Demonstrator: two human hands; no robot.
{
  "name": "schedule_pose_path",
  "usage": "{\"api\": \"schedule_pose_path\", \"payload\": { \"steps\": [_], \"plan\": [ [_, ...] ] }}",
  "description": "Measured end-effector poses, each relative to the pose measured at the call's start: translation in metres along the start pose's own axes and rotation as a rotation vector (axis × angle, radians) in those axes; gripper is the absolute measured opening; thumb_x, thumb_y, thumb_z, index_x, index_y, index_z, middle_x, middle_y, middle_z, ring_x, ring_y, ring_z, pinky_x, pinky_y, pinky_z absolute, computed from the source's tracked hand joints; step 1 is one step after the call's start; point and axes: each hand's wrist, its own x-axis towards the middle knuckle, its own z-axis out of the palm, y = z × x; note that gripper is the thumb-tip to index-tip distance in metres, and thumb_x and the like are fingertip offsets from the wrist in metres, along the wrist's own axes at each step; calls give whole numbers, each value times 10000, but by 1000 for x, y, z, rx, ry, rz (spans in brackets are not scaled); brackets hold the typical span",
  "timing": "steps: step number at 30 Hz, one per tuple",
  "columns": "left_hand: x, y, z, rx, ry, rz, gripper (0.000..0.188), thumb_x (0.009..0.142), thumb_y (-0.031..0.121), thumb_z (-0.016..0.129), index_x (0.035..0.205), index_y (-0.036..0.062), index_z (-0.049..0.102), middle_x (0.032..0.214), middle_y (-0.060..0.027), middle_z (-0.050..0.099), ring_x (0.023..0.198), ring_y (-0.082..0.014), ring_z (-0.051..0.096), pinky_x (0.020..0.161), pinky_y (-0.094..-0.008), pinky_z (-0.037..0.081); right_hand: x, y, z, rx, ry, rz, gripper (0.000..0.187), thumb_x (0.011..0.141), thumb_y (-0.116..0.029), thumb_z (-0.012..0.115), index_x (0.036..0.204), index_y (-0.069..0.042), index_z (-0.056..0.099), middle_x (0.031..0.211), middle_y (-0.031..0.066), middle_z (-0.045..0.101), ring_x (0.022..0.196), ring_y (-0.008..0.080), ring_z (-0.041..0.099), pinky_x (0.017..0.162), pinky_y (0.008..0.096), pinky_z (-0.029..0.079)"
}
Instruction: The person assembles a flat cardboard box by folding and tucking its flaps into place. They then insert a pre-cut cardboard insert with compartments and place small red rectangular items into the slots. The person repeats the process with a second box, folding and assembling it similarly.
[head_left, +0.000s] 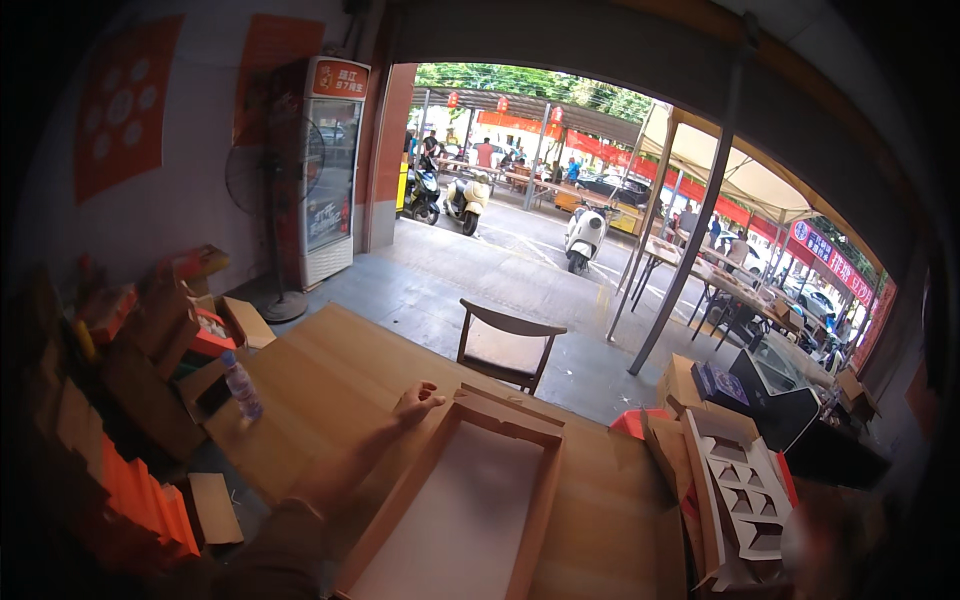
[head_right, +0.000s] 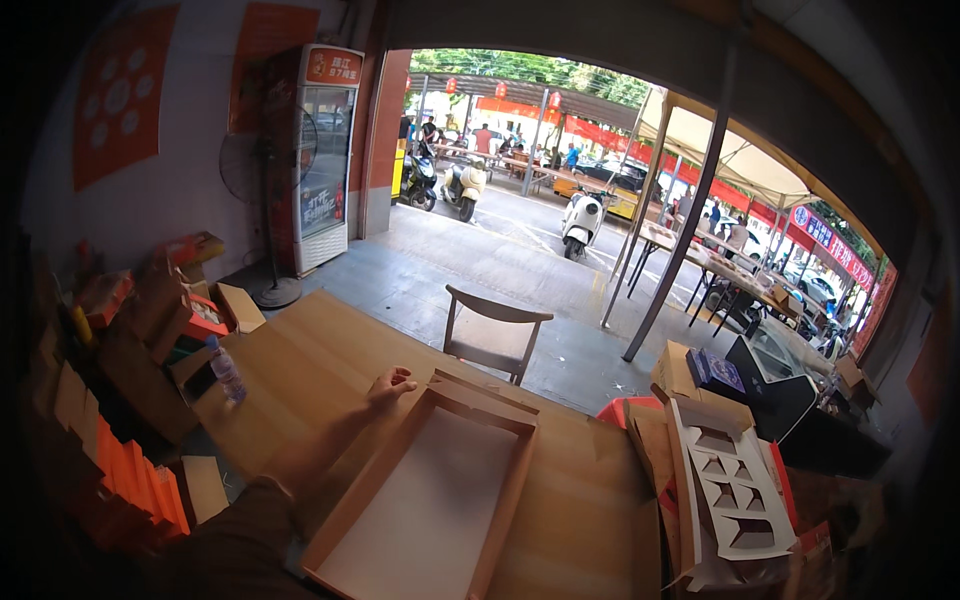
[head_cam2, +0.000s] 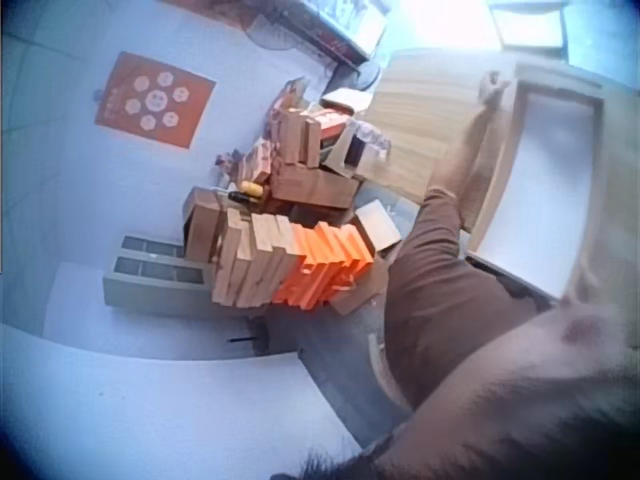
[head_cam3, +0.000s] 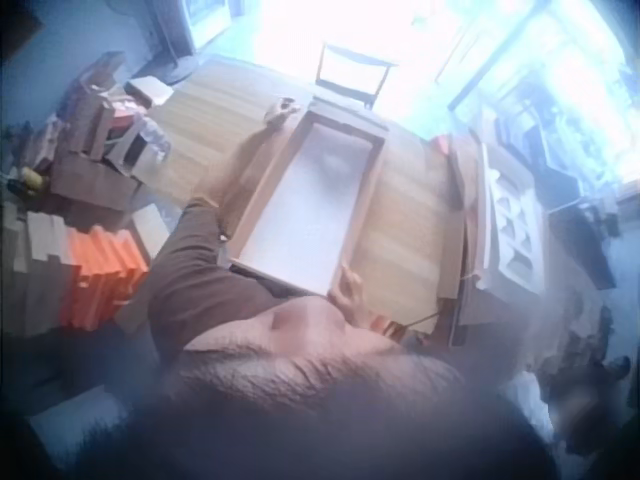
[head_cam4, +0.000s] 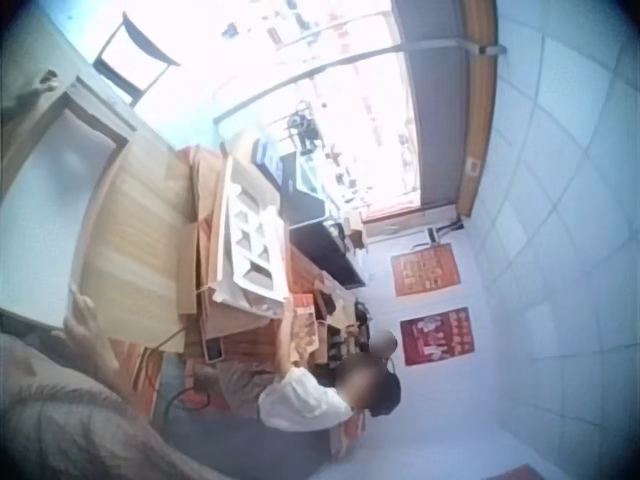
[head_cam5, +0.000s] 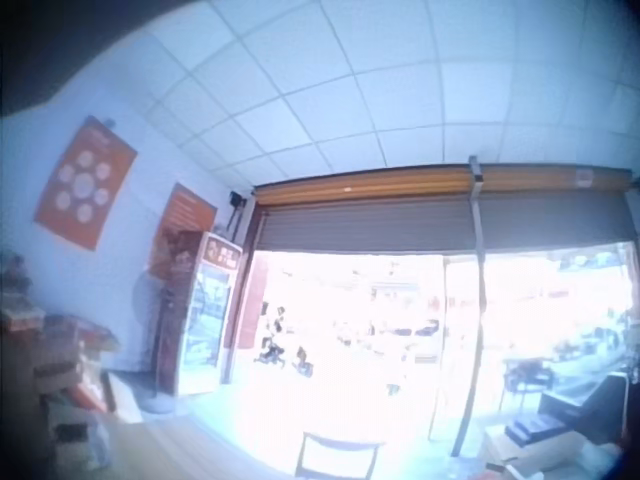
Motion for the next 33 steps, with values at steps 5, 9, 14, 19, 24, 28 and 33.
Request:
{"api": "schedule_pose_path", "payload": {
  "steps": [5, 9, 14, 19, 24, 28, 33],
  "plan": [
    [20, -2, 27, -321, -209, -127, 561, 900, 400, 869, 1254, 6, 684, 1158, -142, 746, 1019, -237, 715, 896, -365, 585, 0, -18, -10, 203, -210, 238, 543, 775, -152, 877, 1190, 76, 612, 1690, 348, 322, 1414, 559, 438, 1176, 617, 412],
    [25, -25, 42, -253, -222, 0, 468, 897, 368, 877, 1154, 11, 718, 1053, -122, 771, 966, -216, 736, 842, -372, 603, 23, -23, -25, 174, -220, 301, 636, 831, -202, 868, 1357, -25, 556, 1691, 305, 360, 1395, 510, 482, 1159, 605, 437],
    [10, -26, 47, -211, -173, 85, 436, 897, 331, 878, 1153, 10, 731, 1080, -134, 778, 989, -208, 738, 870, -379, 610, 76, 2, -58, 82, -63, 325, 769, 901, -264, 858, 1565, -152, 486, 1693, 251, 409, 1370, 448, 538, 1138, 590, 468],
    [6, -15, 41, -251, -199, 116, 495, 892, 308, 875, 1248, 7, 710, 1129, -140, 767, 1001, -227, 741, 901, -378, 614, 193, 139, -58, 353, 214, 530, 859, 950, -318, 836, 1627, -44, 384, 1621, 179, 452, 1215, 229, 655, 982, 392, 556],
    [7, -17, 40, -219, -204, 173, 639, 853, 337, 893, 1348, -2, 673, 1218, -168, 747, 1053, -270, 752, 959, -399, 612, 276, 284, -23, 719, 437, 715, 923, 946, -310, 842, 1647, 17, 338, 1419, 135, 636, 1121, 194, 682, 936, 338, 563],
    [7, -10, 50, -182, -203, 186, 764, 820, 355, 910, 1430, -7, 628, 1323, -205, 724, 1112, -301, 753, 1006, -405, 597, 300, 323, 14, 640, 312, 644, 968, 935, -298, 853, 1666, 18, 303, 1314, 127, 698, 1096, 190, 692, 919, 328, 568],
    [8, -21, 33, -331, -394, 85, 888, 860, 221, 901, 1583, -1, 435, 1451, -166, 691, 1131, -253, 749, 978, -381, 611, 315, 307, 29, 790, 209, 610, 961, 998, -374, 795, 1685, 34, 260, 1316, 176, 709, 1213, 221, 677, 1041, 342, 534]
  ]
}}
